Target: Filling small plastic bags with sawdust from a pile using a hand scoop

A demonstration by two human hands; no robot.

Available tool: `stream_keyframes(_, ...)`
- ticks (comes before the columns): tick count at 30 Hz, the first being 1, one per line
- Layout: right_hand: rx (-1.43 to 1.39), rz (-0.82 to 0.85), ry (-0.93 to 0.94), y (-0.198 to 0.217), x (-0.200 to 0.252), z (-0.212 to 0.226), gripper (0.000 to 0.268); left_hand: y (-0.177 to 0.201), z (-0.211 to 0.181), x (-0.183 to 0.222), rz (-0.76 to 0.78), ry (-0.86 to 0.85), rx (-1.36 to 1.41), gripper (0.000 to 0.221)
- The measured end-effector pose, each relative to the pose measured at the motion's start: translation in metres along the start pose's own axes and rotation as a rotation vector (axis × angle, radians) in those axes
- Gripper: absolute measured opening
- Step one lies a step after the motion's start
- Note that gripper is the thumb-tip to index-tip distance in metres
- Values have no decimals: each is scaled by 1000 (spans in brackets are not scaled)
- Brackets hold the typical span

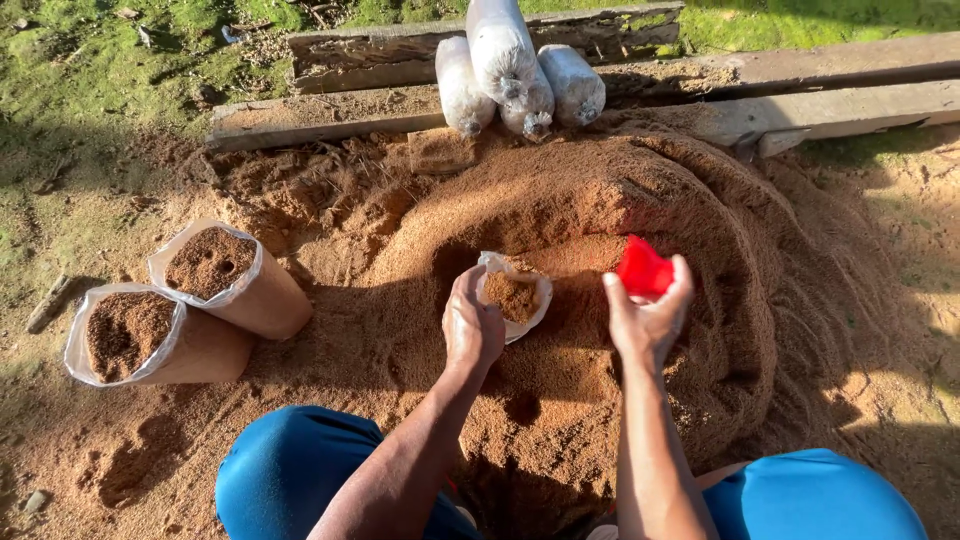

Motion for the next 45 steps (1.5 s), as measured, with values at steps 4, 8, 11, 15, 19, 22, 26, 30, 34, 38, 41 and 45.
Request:
stream_keyframes(4, 338, -32, -185, 22, -8, -150, 112, 13, -7, 12, -66, 75, 84, 75)
stream_keyframes(8, 437, -68, -165, 14, 9, -129, 107, 18, 21, 19, -229, 444, 255, 42)
stream_keyframes(11, 741, -91, -39, 12, 0, -55, 90, 9, 47, 18, -278, 516, 182, 35)
stream_keyframes(15, 513, -18, 282, -35, 0, 21, 17, -3, 63, 16, -250, 546, 140, 30)
stream_keyframes(19, 451, 491, 8, -80, 13, 22, 23, 10, 30, 24, -199, 516, 148, 13)
stream_keyframes(22, 500, 535, 17, -83, 6, 18, 10, 19, 3, 23, -185, 447, 213, 10)
stream_keyframes(26, 590, 407, 231, -66, 4, 64, 12, 13, 16, 19, -147, 455, 183, 10)
stream_keyframes(30, 484, 737, 353, -99, 24, 79, 23, 2, 61, 15, -185, 471, 211, 12)
stream_keyframes(34, 485, 1162, 114, -136, 33, 66, 17, -6, 48, 18, -175, 489, 301, 13)
stream_keyframes(38, 448, 1189, 26, -163, 31, 47, 19, -18, 92, 11, -177, 452, 324, 12)
stream_keyframes(41, 435, 1214, -50, -172, 30, 25, 22, -12, 67, 12, -185, 488, 414, 10)
stream_keyframes(45, 421, 1234, -131, -175, 30, -10, 24, -16, 74, 9, -163, 494, 407, 12)
Point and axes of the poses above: each hand's wrist, its own x-axis away from the middle knuckle, its own y-axis out of the back of the hand, z = x × y, the point moved 4 cm from there along -x, towards the middle knuckle, and after that the axes turned 3 degrees about x, right-handed, at the moved point
